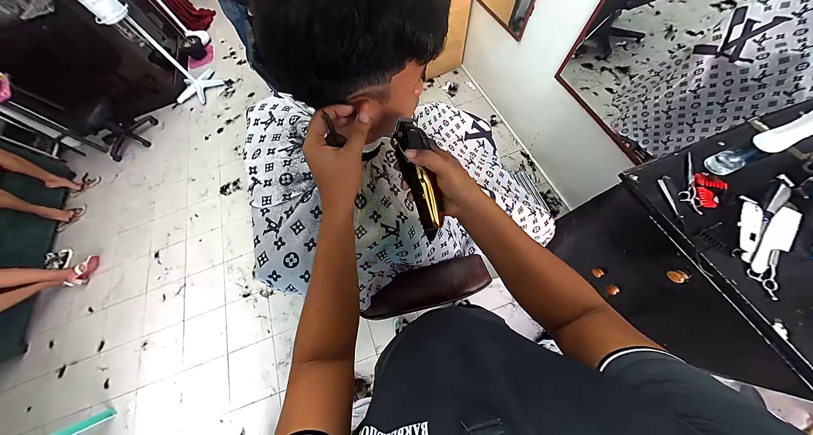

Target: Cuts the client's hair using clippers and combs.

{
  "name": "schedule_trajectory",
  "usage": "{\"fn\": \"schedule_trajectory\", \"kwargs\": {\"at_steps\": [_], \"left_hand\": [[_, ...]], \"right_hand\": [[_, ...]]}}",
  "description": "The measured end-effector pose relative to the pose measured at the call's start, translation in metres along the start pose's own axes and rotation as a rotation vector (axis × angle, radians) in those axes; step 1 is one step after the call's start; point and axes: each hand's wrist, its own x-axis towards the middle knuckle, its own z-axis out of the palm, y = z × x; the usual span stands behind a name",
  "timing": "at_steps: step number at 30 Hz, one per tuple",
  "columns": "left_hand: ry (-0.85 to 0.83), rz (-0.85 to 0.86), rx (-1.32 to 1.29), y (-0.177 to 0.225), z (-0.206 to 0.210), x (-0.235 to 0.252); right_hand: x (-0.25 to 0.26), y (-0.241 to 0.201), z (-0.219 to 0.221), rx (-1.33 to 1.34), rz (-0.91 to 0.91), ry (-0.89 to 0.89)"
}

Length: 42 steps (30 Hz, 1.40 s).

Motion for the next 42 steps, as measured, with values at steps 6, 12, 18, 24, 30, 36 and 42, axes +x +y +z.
{"fn": "schedule_trajectory", "kwargs": {"at_steps": [6,12,18,24,30,36,42], "left_hand": [[-0.076,0.149,0.322,0.0,-0.007,0.009],[-0.04,0.099,0.314,-0.007,-0.013,0.009],[-0.041,0.095,0.305,-0.006,-0.014,0.007],[-0.012,0.213,0.375,-0.005,-0.008,0.006],[0.025,0.316,0.391,-0.006,-0.001,0.009],[0.054,0.256,0.405,-0.01,-0.007,0.009],[0.056,0.247,0.408,-0.013,-0.01,0.009]], "right_hand": [[0.015,-0.017,0.013,-0.121,-0.071,0.039],[0.026,-0.025,0.016,-0.229,-0.185,-0.035],[0.016,-0.022,0.011,-0.143,-0.162,-0.066],[0.008,-0.012,0.008,-0.205,-0.088,0.001],[0.017,-0.025,0.011,-0.197,-0.156,-0.072],[0.025,-0.028,0.012,-0.107,-0.174,-0.092],[0.027,-0.028,0.015,-0.093,-0.199,-0.092]]}}
